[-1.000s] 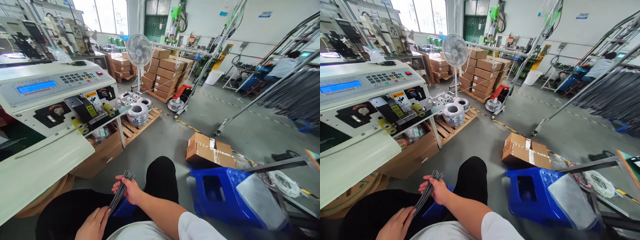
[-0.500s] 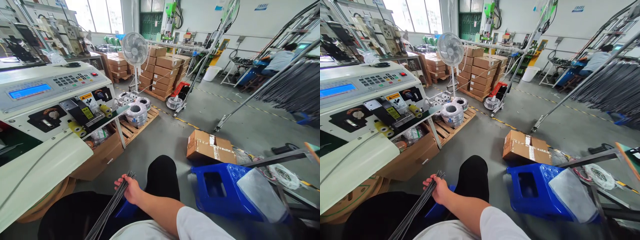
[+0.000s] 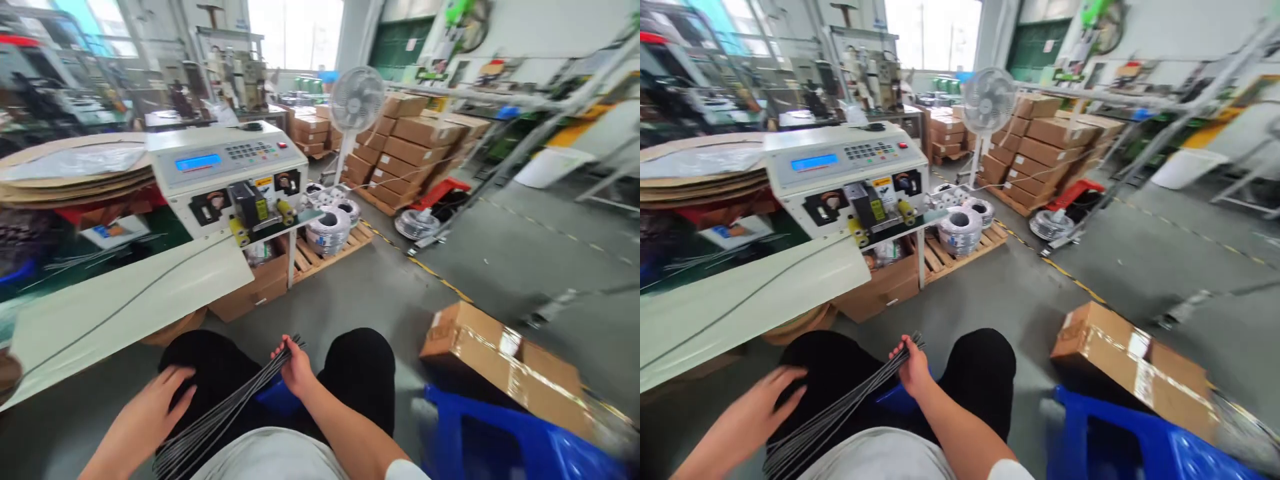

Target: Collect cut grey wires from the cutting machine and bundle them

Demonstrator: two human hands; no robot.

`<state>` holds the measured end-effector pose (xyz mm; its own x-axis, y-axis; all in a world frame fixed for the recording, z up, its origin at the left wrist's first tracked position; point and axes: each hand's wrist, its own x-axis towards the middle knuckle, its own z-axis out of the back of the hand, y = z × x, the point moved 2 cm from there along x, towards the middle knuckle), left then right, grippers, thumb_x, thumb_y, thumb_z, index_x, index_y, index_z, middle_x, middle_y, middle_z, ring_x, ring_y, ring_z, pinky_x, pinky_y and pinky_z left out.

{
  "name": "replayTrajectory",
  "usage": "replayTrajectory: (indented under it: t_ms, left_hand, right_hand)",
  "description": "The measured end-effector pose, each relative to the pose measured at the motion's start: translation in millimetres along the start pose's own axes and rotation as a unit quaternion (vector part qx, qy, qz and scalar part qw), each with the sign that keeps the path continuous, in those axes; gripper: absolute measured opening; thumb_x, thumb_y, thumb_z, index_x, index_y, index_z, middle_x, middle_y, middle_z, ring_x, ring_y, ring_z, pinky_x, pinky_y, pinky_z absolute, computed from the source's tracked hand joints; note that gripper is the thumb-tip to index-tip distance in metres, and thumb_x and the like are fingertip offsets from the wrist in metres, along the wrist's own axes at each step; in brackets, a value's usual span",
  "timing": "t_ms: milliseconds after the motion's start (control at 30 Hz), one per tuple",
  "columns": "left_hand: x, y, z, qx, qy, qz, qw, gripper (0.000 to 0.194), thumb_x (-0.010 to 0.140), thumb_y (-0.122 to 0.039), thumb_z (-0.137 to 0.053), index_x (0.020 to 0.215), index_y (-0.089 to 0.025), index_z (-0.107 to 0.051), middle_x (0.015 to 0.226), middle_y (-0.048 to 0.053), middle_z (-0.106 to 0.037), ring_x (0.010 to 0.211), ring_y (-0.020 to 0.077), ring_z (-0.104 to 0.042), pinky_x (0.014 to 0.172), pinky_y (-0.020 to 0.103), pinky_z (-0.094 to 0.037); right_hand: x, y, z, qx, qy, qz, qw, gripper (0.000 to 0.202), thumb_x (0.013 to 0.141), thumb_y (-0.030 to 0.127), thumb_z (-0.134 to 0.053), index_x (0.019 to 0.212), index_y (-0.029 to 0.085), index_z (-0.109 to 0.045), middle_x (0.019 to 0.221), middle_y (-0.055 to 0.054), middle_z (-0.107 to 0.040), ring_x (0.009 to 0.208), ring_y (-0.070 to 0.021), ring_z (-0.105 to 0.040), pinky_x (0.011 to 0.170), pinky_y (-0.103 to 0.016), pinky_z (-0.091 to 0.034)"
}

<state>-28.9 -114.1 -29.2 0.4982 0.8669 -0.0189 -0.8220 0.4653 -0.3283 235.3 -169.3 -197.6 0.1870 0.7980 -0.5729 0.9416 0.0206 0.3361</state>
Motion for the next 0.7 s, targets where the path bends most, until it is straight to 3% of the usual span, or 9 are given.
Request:
replayTrajectory:
  t_ms: [100,233,300,400,500,700]
  left_hand:
    - [41,-7,27.6,0.026,-0.027,-0.037,0.999,0.033,0.095,-0.047,-0.043,0.113,-0.027,-0.062,0.114,0.005,-0.066,0.105,0.0217,-0.062,0.090,0.033,-0.051]
    - [114,-13,67.1,0.125,-0.168,-0.070,0.975,0.042,0.097,-0.045,-0.036,0.117,-0.016,-0.058,0.117,0.011,-0.062,0.115,0.0271,-0.054,0.106,0.041,-0.039]
    - [150,-7,72.2,0.168,-0.199,-0.066,0.963,0.051,0.096,-0.046,-0.033,0.130,-0.012,-0.051,0.126,0.014,-0.056,0.123,0.0296,-0.049,0.111,0.046,-0.034]
    - [193,10,66.2,0.201,-0.191,-0.024,0.960,0.069,0.094,-0.054,-0.031,0.145,-0.009,-0.032,0.134,0.019,-0.051,0.128,0.0310,-0.046,0.108,0.050,-0.036]
    - [209,24,58.4,0.209,-0.176,0.026,0.962,0.078,0.090,-0.061,-0.032,0.148,-0.008,-0.025,0.130,0.019,-0.054,0.125,0.0311,-0.049,0.104,0.050,-0.040]
    - [198,58,49.5,0.219,-0.206,0.010,0.954,0.046,0.092,-0.053,-0.032,0.129,-0.029,-0.044,0.110,0.004,-0.060,0.109,0.0259,-0.056,0.091,0.048,-0.047]
  right_hand:
    - [-5,-1,-1,-0.015,0.008,-0.017,1.000,0.019,0.076,0.029,-0.073,0.090,0.018,-0.066,0.067,0.002,-0.062,0.065,-0.0146,-0.062,0.071,-0.033,-0.054]
    - [-12,-10,-4,-0.026,0.037,-0.025,0.999,0.021,0.079,0.033,-0.070,0.091,0.016,-0.064,0.071,-0.002,-0.066,0.071,-0.0174,-0.067,0.073,-0.033,-0.053]
    - [-8,-11,-5,-0.026,0.040,-0.023,0.999,0.022,0.081,0.034,-0.068,0.092,0.015,-0.063,0.073,-0.003,-0.068,0.072,-0.0184,-0.068,0.074,-0.034,-0.053]
    - [-1,-8,-4,-0.031,0.035,-0.019,0.999,0.024,0.084,0.034,-0.065,0.096,0.013,-0.062,0.076,-0.005,-0.070,0.073,-0.0196,-0.070,0.077,-0.037,-0.053]
    - [2,-4,-2,-0.035,0.039,-0.019,0.998,0.027,0.085,0.036,-0.064,0.098,0.012,-0.062,0.077,-0.006,-0.070,0.074,-0.0202,-0.071,0.077,-0.037,-0.052]
    - [6,-3,-2,-0.050,0.027,-0.030,0.998,0.029,0.084,0.040,-0.066,0.097,0.014,-0.062,0.076,-0.005,-0.070,0.074,-0.0193,-0.071,0.077,-0.037,-0.052]
